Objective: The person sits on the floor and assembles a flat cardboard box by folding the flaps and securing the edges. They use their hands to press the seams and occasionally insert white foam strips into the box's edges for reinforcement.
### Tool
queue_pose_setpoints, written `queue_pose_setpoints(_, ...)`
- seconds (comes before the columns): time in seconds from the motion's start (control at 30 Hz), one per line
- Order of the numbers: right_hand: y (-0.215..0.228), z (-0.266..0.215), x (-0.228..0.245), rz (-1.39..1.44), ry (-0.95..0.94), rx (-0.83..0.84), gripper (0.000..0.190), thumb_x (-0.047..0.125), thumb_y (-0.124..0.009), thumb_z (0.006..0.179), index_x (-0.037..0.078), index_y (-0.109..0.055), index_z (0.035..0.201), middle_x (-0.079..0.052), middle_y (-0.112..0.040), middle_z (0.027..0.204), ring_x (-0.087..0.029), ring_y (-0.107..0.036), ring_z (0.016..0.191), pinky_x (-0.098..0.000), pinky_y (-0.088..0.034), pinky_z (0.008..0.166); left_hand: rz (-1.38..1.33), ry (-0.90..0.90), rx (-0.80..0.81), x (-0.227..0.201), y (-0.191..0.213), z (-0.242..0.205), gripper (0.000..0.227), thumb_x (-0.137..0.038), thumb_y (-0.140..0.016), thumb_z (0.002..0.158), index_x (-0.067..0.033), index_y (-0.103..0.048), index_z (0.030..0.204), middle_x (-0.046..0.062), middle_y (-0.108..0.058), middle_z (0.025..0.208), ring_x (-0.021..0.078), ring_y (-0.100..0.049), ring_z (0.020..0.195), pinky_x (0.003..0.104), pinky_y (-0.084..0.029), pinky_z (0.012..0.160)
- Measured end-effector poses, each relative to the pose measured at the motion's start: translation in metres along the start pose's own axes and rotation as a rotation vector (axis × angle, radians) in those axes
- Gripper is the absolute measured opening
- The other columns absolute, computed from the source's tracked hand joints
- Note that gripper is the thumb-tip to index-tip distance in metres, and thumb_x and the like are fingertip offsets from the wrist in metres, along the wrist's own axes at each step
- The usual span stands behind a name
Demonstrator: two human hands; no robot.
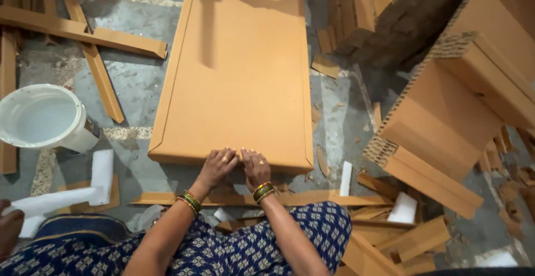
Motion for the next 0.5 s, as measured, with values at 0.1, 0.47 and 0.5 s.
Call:
queue_pose_setpoints(0.1, 0.007, 0.009, 0.001, -0.03, 0.015, -0.022, 0.072, 0.003, -0.069, 0.077, 0.008, -0.049, 0.146, -0.017, -0.067, 0.116, -0.035, -0.065, 0.109, -0.0478, -0.052, 0.099, -0.031, -0.012, -0.043, 0.005, 0.0, 0.002, 0.036, -0.025, -0.058, 0.083, -0.0114, -0.062, 0.116, 0.009, -0.063, 0.122, 0.0247, -0.06, 0.116, 0.043, -0.044, 0.09)
queue_pose_setpoints(0.47, -0.011, -0.002, 0.004, -0.083, -0.04, 0.034, 0.072, 0.007, -0.068, 0.078, 0.008, -0.046, 0.147, -0.016, -0.062, 0.125, -0.035, -0.058, 0.119, -0.05, -0.045, 0.106, -0.104, 0.092, -0.033, -0.005, 0.022, 0.007, 0.051, -0.018, -0.065, 0.074, -0.0097, -0.062, 0.124, 0.01, -0.062, 0.127, 0.0279, -0.058, 0.12, 0.044, -0.043, 0.097)
queue_pose_setpoints(0.5, -0.016, -0.007, 0.009, -0.088, -0.062, 0.053, 0.077, 0.008, -0.068, 0.072, 0.006, -0.044, 0.145, -0.019, -0.06, 0.126, -0.037, -0.055, 0.121, -0.0529, -0.043, 0.109, -0.109, 0.131, -0.007, -0.011, 0.024, 0.002, 0.054, -0.02, -0.065, 0.073, -0.0063, -0.061, 0.125, 0.013, -0.062, 0.127, 0.0298, -0.058, 0.121, 0.045, -0.043, 0.1)
Point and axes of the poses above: each hand's wrist, its own z-axis towards the middle knuckle, its own y-axis out of the back of the hand, x = y × z, the point moved 4 cm from there along z, towards the middle knuckle
